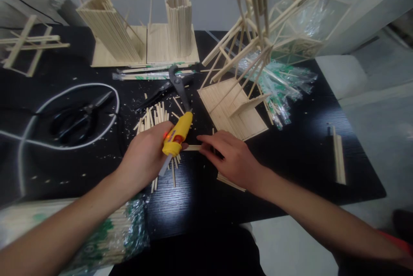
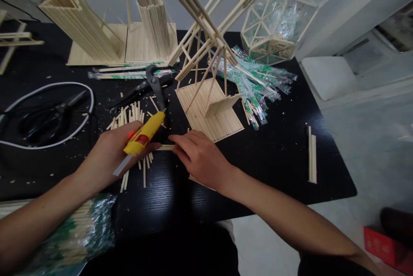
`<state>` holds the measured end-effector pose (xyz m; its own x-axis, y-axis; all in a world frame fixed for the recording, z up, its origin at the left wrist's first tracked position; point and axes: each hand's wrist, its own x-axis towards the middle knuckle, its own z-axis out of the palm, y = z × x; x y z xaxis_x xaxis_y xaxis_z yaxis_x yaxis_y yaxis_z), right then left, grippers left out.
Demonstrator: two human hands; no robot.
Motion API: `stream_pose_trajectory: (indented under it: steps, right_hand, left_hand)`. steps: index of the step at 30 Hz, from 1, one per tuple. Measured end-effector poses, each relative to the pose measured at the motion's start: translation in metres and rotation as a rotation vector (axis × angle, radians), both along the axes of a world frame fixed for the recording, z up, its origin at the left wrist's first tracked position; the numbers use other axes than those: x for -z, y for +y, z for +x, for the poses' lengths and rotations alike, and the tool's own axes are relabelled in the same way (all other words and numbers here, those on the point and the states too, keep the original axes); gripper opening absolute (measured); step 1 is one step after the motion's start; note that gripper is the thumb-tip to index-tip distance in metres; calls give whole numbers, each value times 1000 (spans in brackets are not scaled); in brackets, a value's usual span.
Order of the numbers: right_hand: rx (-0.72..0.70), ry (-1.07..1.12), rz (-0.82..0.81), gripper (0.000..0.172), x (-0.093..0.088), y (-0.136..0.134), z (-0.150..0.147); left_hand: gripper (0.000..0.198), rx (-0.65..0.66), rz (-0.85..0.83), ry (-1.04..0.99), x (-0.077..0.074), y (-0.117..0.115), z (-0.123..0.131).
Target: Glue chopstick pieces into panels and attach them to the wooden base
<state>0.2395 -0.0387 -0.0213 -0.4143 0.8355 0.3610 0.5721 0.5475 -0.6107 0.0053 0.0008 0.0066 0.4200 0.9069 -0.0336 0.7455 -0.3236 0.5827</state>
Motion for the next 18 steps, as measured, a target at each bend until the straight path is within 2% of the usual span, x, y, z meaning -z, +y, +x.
stream_pose_trajectory:
  steps: [18]
  right_hand:
    - [47, 21, -88, 16, -1, 0, -5]
  left_hand:
    - [28, -16, -11, 79, 4, -1, -1]
